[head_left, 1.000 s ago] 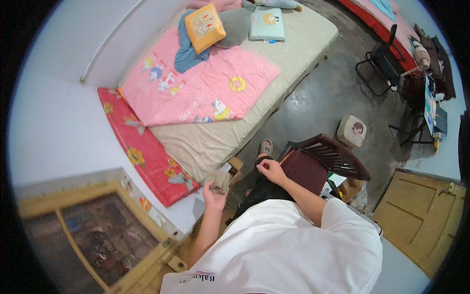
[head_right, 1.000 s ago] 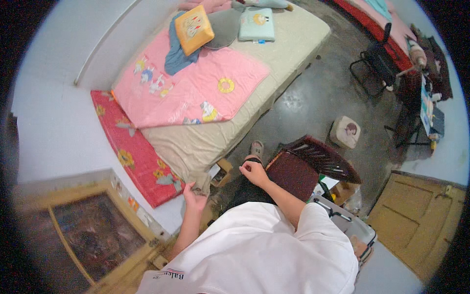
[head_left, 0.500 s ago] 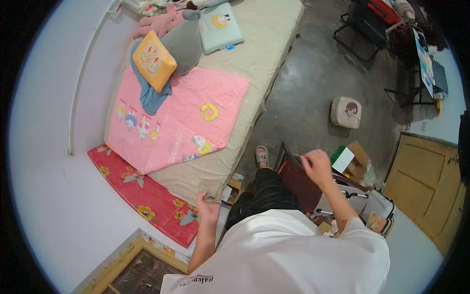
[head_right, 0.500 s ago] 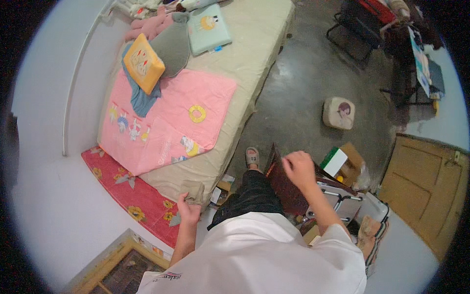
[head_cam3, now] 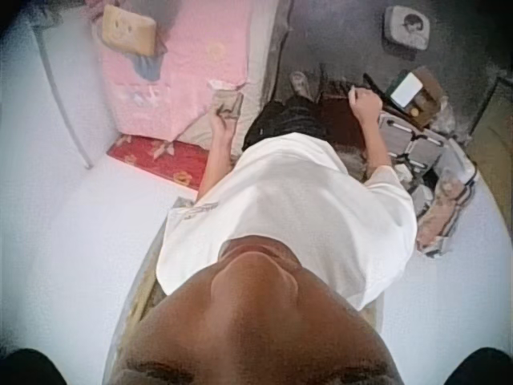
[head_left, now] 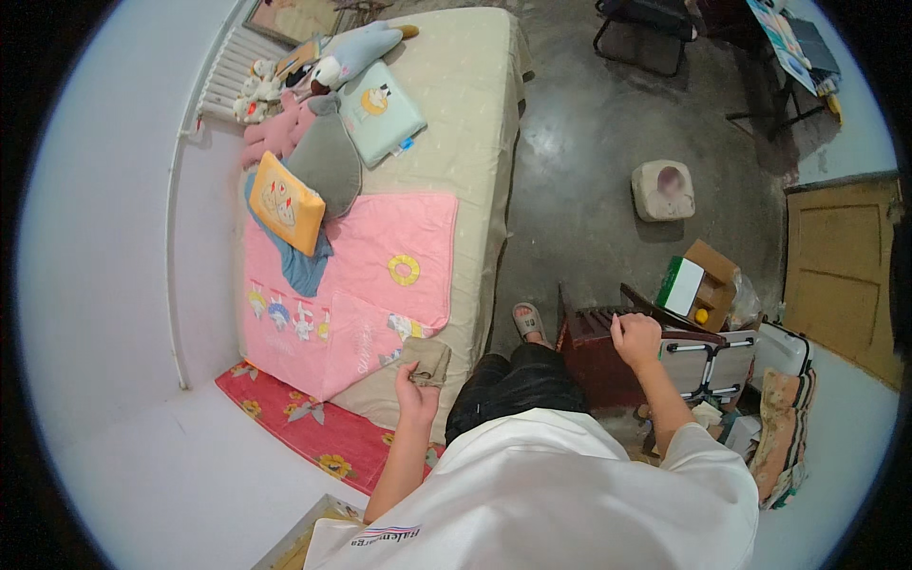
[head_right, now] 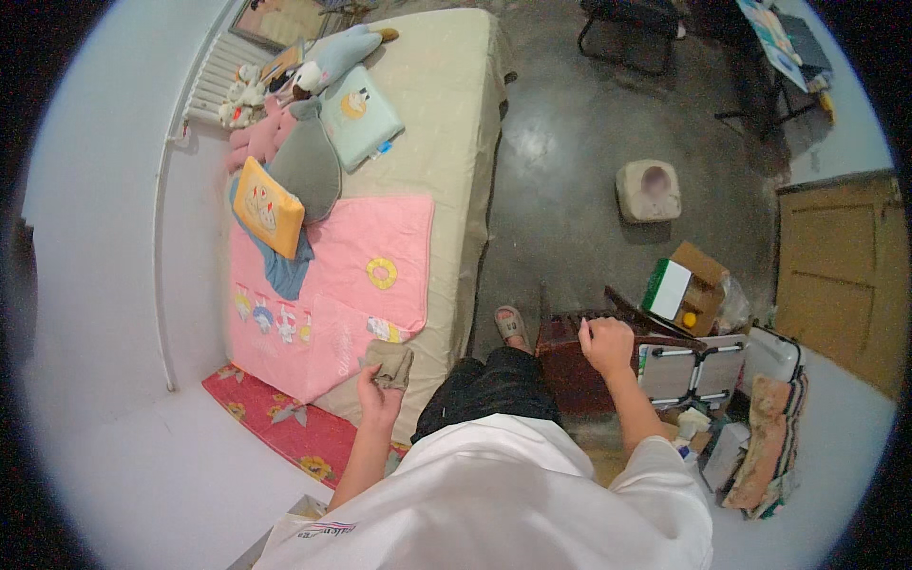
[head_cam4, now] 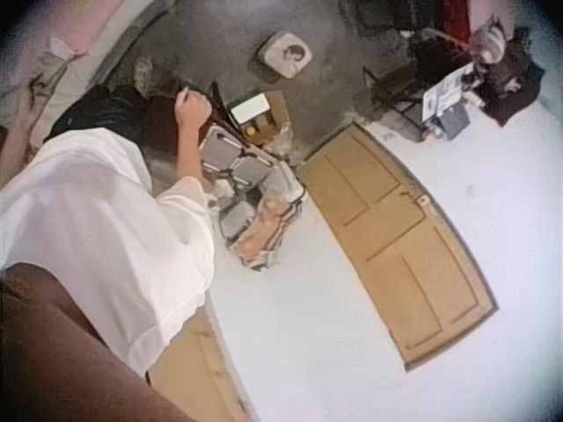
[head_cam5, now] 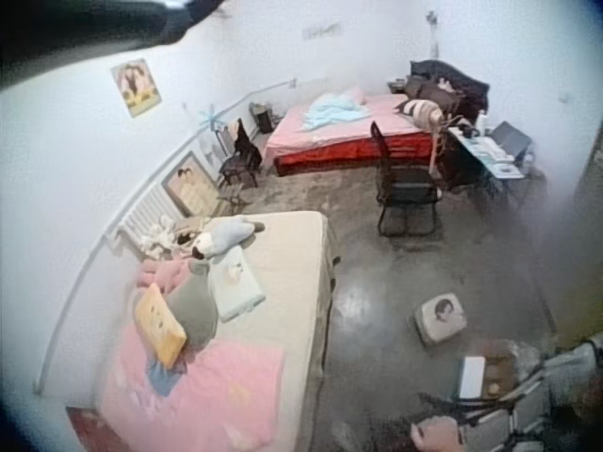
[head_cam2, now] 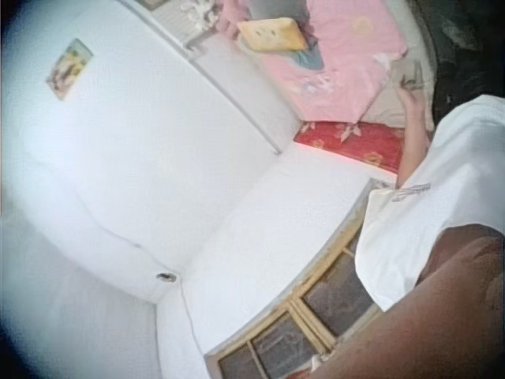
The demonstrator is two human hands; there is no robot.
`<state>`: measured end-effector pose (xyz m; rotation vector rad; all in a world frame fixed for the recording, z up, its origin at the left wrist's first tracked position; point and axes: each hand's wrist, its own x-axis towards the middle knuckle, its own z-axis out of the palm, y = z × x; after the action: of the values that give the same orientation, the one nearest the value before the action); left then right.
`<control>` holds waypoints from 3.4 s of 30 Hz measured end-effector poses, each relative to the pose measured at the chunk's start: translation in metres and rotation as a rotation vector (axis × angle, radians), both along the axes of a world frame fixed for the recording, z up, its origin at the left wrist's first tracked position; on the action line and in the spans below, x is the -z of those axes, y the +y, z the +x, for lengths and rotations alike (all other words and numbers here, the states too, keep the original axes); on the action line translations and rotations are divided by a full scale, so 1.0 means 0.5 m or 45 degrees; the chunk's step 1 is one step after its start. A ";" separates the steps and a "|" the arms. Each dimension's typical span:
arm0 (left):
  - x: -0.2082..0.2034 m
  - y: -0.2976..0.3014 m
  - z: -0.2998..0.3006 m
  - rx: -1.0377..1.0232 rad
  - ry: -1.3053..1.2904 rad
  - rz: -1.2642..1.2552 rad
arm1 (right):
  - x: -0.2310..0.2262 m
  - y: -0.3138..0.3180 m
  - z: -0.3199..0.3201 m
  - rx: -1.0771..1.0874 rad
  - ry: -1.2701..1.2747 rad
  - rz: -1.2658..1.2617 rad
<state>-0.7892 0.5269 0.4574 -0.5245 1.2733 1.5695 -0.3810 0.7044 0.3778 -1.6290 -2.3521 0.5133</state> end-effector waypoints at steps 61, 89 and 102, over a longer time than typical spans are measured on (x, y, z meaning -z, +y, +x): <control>0.361 0.849 -0.333 1.598 0.972 -0.365 | -0.019 0.053 -0.066 0.716 -0.259 -0.225; 0.240 1.433 0.178 1.641 0.701 -0.101 | -0.015 0.042 -0.022 0.672 0.017 -0.366; 0.288 1.626 0.182 1.918 0.730 -0.230 | 0.022 0.093 -0.058 1.346 -0.082 -0.360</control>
<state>-0.6979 1.3402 0.3131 0.7583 1.5806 0.2792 -0.4101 0.7512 0.3668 -2.6776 -1.1491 0.5410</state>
